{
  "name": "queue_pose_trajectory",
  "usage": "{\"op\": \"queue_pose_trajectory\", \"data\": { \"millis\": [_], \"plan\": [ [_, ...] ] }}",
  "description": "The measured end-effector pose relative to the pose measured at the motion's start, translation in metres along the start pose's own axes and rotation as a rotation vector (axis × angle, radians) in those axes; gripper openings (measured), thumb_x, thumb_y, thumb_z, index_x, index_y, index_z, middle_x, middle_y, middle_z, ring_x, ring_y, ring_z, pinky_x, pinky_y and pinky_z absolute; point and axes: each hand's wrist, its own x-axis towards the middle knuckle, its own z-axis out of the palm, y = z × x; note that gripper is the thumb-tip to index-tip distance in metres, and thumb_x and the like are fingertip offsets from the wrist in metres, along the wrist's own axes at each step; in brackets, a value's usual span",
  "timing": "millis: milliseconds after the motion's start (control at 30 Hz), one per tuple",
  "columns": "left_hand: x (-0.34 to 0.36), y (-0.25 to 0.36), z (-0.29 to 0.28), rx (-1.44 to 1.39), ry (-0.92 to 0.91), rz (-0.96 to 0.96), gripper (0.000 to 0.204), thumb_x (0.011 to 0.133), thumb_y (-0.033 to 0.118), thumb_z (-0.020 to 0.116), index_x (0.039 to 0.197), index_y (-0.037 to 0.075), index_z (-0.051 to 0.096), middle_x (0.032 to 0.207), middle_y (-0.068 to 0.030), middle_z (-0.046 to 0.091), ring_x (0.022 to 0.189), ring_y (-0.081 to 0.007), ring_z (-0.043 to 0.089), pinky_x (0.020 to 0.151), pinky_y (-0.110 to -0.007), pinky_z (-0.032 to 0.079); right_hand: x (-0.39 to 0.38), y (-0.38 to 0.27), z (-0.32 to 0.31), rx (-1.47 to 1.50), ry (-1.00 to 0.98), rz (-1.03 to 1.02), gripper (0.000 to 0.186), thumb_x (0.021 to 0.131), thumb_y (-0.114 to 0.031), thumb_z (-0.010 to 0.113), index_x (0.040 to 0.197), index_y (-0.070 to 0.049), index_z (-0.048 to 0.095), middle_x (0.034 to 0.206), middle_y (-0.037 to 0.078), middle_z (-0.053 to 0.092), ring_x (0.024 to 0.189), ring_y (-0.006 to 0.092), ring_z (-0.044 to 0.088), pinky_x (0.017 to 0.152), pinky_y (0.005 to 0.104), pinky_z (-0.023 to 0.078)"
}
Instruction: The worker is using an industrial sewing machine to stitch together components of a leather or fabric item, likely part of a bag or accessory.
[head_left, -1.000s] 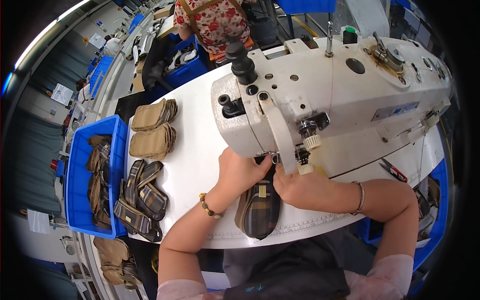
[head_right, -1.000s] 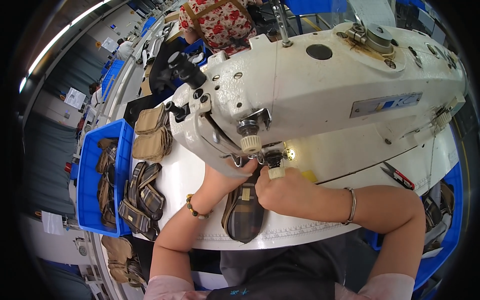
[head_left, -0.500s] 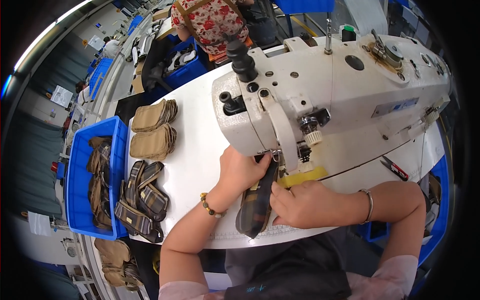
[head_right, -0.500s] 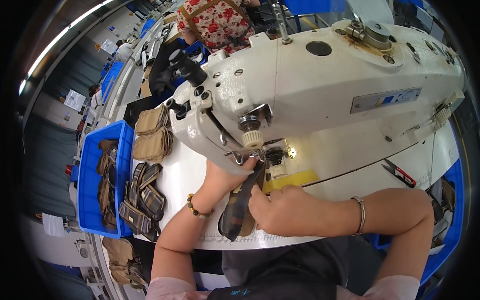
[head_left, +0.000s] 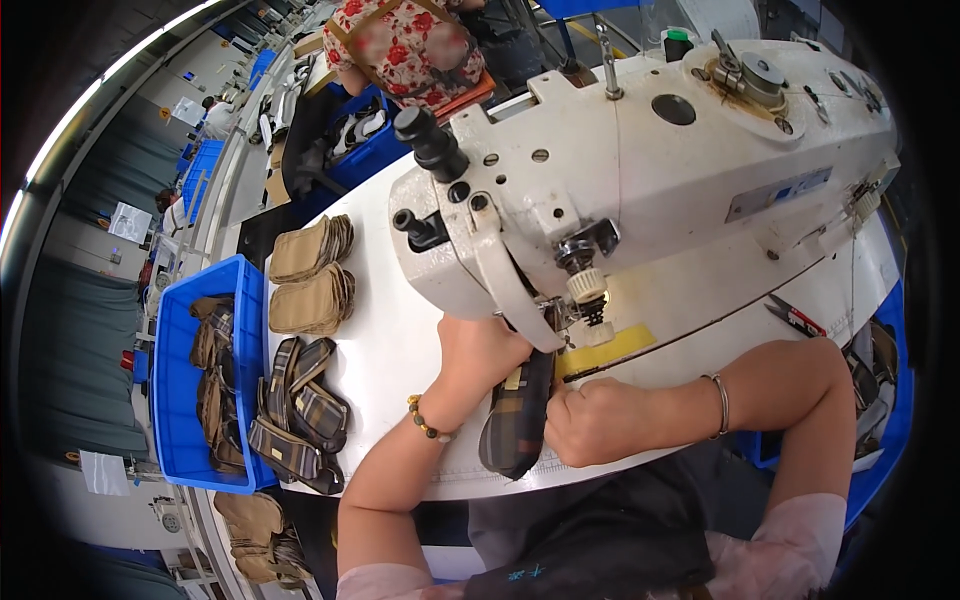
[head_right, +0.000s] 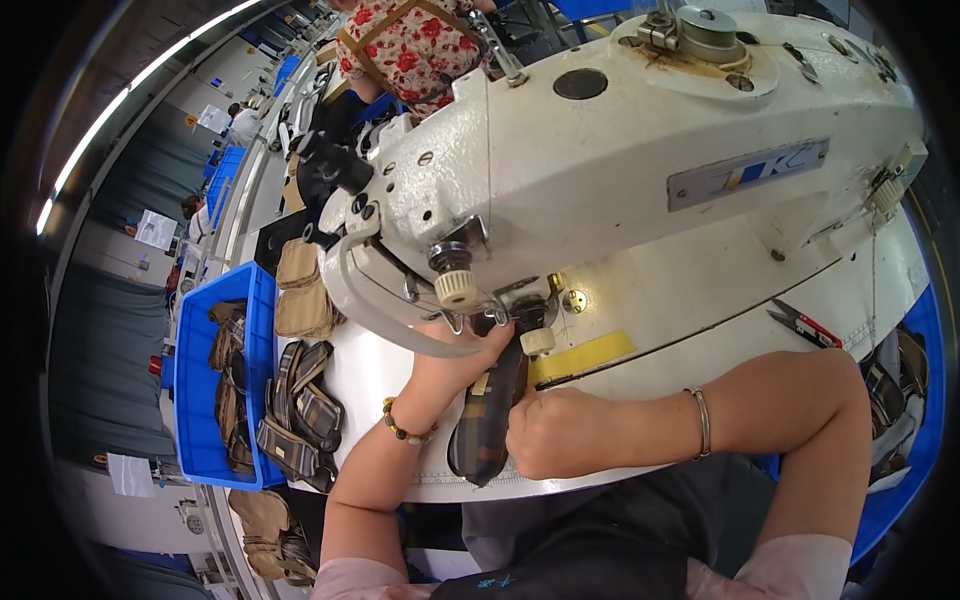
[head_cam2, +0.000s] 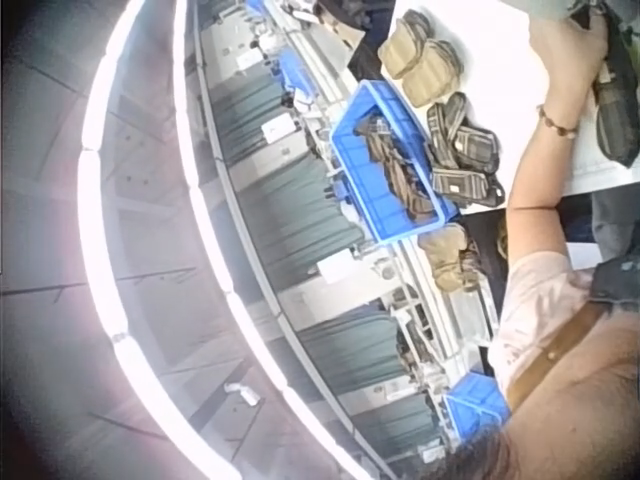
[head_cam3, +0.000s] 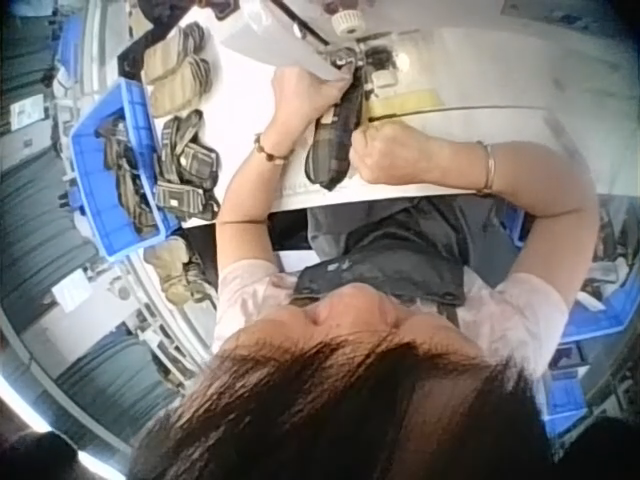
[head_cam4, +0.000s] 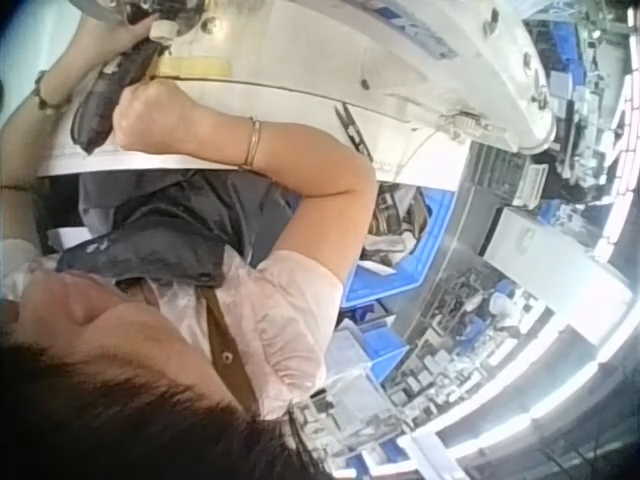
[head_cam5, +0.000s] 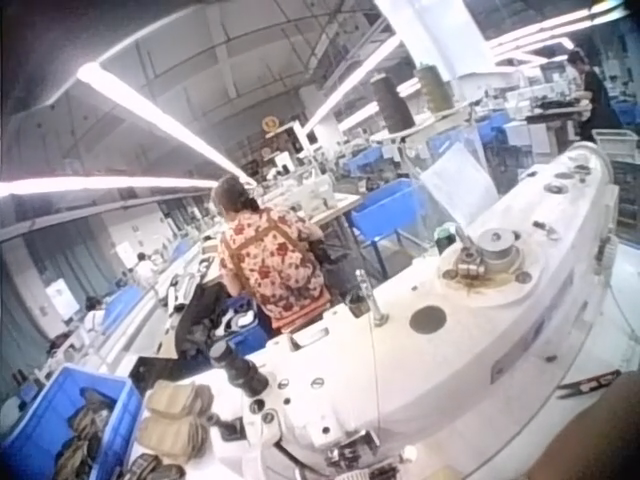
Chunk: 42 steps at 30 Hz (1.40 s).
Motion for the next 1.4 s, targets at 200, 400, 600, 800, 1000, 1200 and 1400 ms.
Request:
{"op": "queue_pose_trajectory", "data": {
  "millis": [200,400,600,800,1000,1200,1400],
  "plan": [
    [-0.017,0.009,-0.009,0.212,0.051,0.168,0.019,0.078,0.021,0.074,0.092,0.007,0.072,0.078,-0.0091,0.07,0.064,-0.0266,0.068,0.055,-0.036,0.052,-0.005,-0.001,-0.009,-0.108,-0.077,-0.023,0.017,0.067,-0.019,0.062,0.062,-0.003,0.059,0.076,0.025,0.067,0.053,0.0153,0.057,0.038,0.0253,0.035],
    [-0.032,0.016,-0.015,0.32,0.037,0.482,0.028,0.07,0.011,0.066,0.096,0.012,0.074,0.108,-0.0015,0.06,0.097,-0.021,0.06,0.063,-0.031,0.051,-0.004,-0.005,-0.011,-0.019,-0.121,0.075,0.023,0.062,-0.02,0.063,0.066,0.002,0.069,0.079,0.033,0.067,0.045,0.0139,0.054,0.035,0.0271,0.039],
    [-0.03,0.018,-0.012,0.291,0.074,0.505,0.033,0.072,0.005,0.066,0.103,0.012,0.075,0.101,-0.0033,0.064,0.082,-0.0251,0.064,0.059,-0.035,0.051,-0.006,-0.006,-0.012,0.057,-0.154,0.107,0.028,0.062,-0.02,0.063,0.066,0.007,0.068,0.081,0.036,0.067,0.043,0.0142,0.055,0.034,0.0281,0.039],
    [-0.031,0.012,-0.013,0.372,-0.025,0.369,0.038,0.077,0.011,0.066,0.114,0.015,0.071,0.104,-0.004,0.061,0.095,-0.0233,0.06,0.07,-0.034,0.051,-0.003,0.004,-0.008,-0.029,-0.089,0.082,0.032,0.064,-0.021,0.063,0.07,0.01,0.07,0.082,0.038,0.067,0.047,0.0166,0.061,0.035,0.0286,0.043],
    [-0.034,0.012,-0.022,0.165,-0.026,0.521,0.037,0.07,0.004,0.065,0.105,0.012,0.075,0.11,-0.0034,0.066,0.098,-0.0281,0.066,0.072,-0.036,0.055,-0.007,-0.001,-0.009,-0.042,-0.113,0.103,0.02,0.067,-0.018,0.063,0.058,0.0,0.06,0.084,0.035,0.068,0.043,0.0147,0.056,0.036,0.0265,0.039],
    [-0.043,0.023,-0.031,0.223,-0.137,0.536,0.039,0.071,0.006,0.064,0.109,0.009,0.073,0.115,-0.0035,0.067,0.114,-0.0287,0.062,0.088,-0.037,0.054,-0.005,-0.005,-0.019,-0.019,-0.184,0.036,0.025,0.064,-0.02,0.063,0.066,0.004,0.068,0.085,0.04,0.066,0.05,0.0191,0.063,0.037,0.0273,0.042],
    [-0.045,0.022,-0.028,0.215,-0.142,0.535,0.04,0.072,0.007,0.063,0.11,0.009,0.073,0.118,-0.0038,0.066,0.116,-0.0282,0.061,0.091,-0.037,0.053,-0.003,-0.006,-0.026,-0.017,-0.223,0.019,0.021,0.063,-0.02,0.063,0.063,0.0,0.066,0.086,0.041,0.066,0.05,0.0198,0.063,0.036,0.0271,0.041]
  ]
}}
